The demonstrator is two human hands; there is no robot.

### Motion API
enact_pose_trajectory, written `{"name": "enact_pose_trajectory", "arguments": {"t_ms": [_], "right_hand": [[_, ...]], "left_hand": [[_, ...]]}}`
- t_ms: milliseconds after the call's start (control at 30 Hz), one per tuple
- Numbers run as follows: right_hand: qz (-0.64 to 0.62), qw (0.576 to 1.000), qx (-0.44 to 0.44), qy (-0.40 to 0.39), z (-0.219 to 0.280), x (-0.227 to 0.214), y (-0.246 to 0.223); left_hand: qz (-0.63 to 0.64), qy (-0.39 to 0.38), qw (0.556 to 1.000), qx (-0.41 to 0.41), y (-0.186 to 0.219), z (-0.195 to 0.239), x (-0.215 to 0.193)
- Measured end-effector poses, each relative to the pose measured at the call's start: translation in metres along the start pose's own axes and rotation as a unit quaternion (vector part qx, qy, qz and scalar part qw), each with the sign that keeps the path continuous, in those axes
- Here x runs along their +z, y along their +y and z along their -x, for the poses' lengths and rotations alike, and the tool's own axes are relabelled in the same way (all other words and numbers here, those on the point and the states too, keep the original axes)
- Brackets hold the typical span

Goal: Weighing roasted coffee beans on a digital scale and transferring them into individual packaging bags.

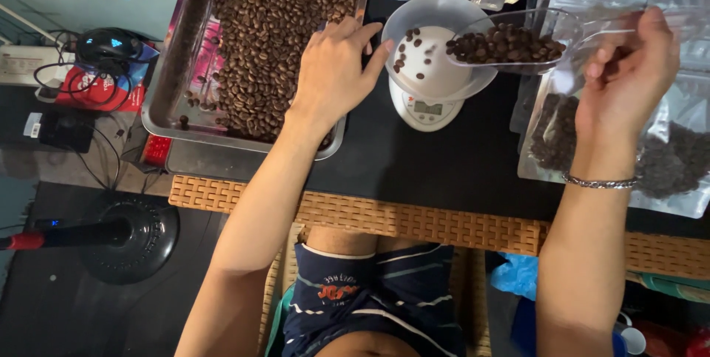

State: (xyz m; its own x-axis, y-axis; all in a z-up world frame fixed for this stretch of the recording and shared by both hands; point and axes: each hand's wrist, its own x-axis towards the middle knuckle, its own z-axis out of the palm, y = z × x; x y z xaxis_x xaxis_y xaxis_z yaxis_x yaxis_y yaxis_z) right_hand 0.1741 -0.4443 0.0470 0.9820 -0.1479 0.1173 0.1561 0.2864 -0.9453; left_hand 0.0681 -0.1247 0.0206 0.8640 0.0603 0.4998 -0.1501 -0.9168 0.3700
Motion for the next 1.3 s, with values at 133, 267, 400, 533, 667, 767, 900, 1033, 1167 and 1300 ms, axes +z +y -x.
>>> {"name": "enact_pose_trajectory", "arguments": {"t_ms": [133, 267, 400, 533, 667, 767, 900, 1033, 1167, 1300], "right_hand": [[-0.005, 1.000, 0.003, 0.015, 0.000, 0.000, -0.002], [-0.003, 1.000, 0.000, 0.015, -0.001, -0.003, 0.001], [0.014, 1.000, -0.010, -0.010, 0.001, -0.002, -0.001], [0.000, 1.000, 0.008, -0.014, 0.005, 0.002, -0.005], [-0.021, 1.000, 0.011, 0.003, -0.001, -0.004, 0.000], [-0.022, 1.000, 0.008, 0.003, -0.005, -0.008, 0.001], [-0.010, 1.000, -0.012, -0.006, -0.005, -0.012, 0.002], [-0.004, 1.000, 0.001, 0.004, -0.005, -0.009, -0.004], [-0.004, 1.000, 0.013, 0.023, -0.004, -0.009, -0.006], [-0.003, 1.000, 0.008, 0.015, -0.004, -0.011, -0.006]], "left_hand": [[-0.002, 0.005, 1.000, 0.003, 0.000, 0.000, 0.000], [0.004, -0.002, 1.000, -0.001, 0.000, 0.000, 0.000], [0.000, 0.001, 1.000, 0.001, -0.001, 0.000, 0.000], [0.003, -0.005, 1.000, -0.003, -0.001, 0.000, 0.000], [0.002, -0.002, 1.000, 0.002, -0.001, 0.001, -0.001], [-0.001, 0.001, 1.000, 0.005, -0.002, 0.000, 0.000], [0.008, -0.005, 1.000, 0.002, 0.000, 0.000, -0.002], [0.008, 0.002, 1.000, 0.008, 0.000, -0.001, -0.001], [0.005, -0.003, 1.000, 0.004, 0.000, 0.000, -0.001], [0.008, -0.004, 1.000, 0.002, 0.000, 0.000, -0.002]]}}
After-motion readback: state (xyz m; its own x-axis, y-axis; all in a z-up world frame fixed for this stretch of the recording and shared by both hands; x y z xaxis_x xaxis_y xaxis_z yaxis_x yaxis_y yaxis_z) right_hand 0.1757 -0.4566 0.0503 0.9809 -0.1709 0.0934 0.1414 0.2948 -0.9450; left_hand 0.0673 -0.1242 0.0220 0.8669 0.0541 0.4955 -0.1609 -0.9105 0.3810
